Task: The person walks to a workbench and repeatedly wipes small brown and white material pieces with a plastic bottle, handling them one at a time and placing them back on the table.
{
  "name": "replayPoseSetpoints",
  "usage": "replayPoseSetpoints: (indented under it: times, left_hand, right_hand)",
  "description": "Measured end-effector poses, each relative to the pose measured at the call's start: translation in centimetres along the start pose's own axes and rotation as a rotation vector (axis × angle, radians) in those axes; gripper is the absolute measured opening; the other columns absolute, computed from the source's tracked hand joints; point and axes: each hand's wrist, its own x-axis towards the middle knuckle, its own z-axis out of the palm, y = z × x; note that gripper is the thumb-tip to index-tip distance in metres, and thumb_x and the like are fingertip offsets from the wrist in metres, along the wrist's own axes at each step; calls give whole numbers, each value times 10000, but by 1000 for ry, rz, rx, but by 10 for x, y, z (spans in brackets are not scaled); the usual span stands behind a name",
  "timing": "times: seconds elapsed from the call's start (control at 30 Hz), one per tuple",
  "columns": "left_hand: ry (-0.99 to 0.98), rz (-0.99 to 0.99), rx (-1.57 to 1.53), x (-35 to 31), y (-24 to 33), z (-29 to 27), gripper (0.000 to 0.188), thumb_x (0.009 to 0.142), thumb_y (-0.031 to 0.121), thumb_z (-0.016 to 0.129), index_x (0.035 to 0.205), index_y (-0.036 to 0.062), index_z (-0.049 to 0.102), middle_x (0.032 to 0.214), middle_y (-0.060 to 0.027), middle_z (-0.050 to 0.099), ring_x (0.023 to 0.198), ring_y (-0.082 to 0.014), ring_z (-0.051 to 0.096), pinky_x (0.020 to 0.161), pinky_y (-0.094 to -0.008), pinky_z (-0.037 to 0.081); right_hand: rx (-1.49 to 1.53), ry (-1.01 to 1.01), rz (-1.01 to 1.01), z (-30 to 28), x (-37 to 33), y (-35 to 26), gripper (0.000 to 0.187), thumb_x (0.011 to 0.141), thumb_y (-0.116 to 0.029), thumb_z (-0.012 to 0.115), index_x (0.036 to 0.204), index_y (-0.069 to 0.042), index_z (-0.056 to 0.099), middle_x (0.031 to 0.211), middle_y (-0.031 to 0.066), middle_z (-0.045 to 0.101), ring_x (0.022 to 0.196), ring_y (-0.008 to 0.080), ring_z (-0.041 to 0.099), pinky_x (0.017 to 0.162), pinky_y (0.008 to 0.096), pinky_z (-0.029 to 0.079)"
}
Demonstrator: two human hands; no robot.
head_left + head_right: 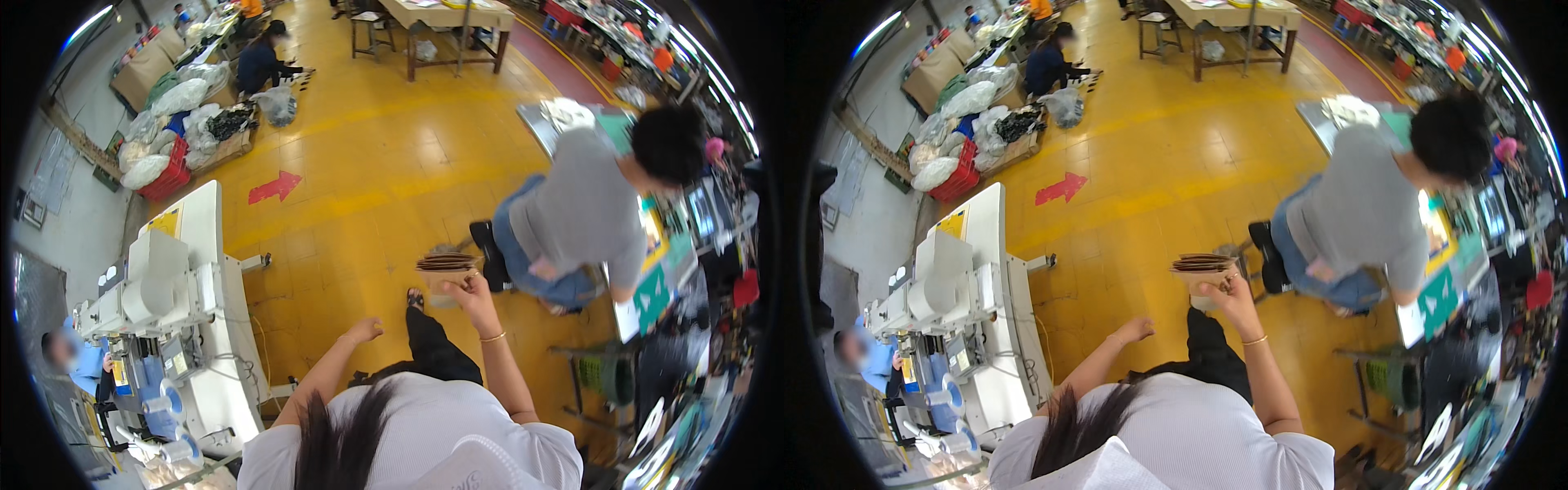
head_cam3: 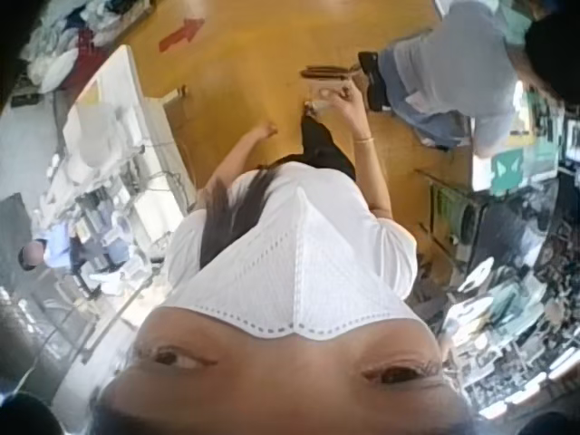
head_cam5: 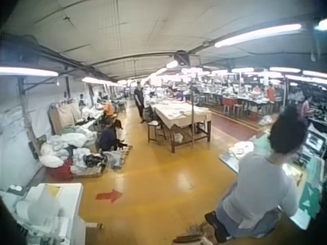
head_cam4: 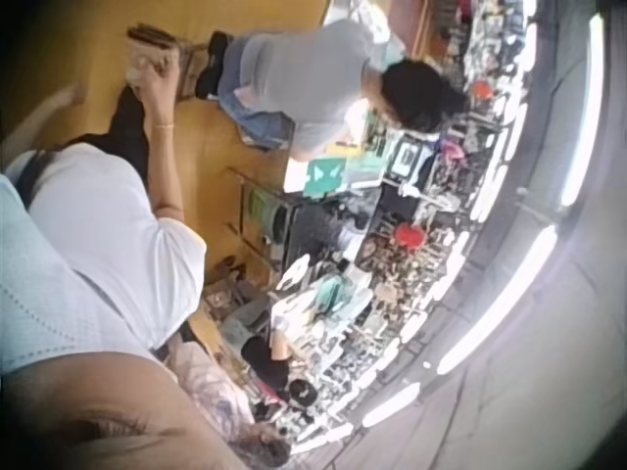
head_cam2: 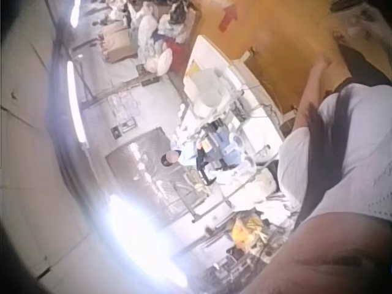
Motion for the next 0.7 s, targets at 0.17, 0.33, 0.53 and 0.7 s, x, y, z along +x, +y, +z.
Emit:
replayPoseSetpoints:
  times: [0.17, 0.33, 0.53, 0.7]
  left_hand:
    - [61, 36, 242, 86, -35, -128, 471, 855, 314, 638, 1226, 27, 597, 1142, -225, 641, 1041, -359, 625, 914, -429, 484]
    - [391, -382, -697, 122, -66, -240, 435, 872, 260, 618, 1235, 26, 566, 1018, -135, 662, 816, -243, 639, 711, -352, 515]
    - [113, -628, -415, 141, -155, -307, 369, 864, 253, 613, 1179, 61, 626, 1022, -130, 691, 862, -244, 673, 767, -387, 527]
    - [-150, -849, -413, 219, -158, -473, 310, 894, 252, 566, 1126, 80, 679, 1016, -154, 703, 919, -287, 677, 763, -441, 526]
  right_hand:
    - [-149, -51, 85, 10, 217, -45, 367, 837, -55, 703, 1182, -5, 588, 1131, 54, 649, 1054, 142, 593, 912, 306, 470]
    - [-121, -36, -24, 33, 429, -107, 301, 860, -128, 710, 1114, 3, 616, 1069, 37, 666, 963, 127, 610, 830, 296, 494]
    - [99, -29, 173, 44, 647, -115, 158, 894, -203, 698, 923, -68, 622, 789, -16, 622, 588, 54, 488, 536, 244, 389]
    - [-315, 94, 196, 29, 796, -148, 173, 892, -157, 691, 968, -21, 617, 855, 26, 647, 675, 72, 575, 487, 219, 418]
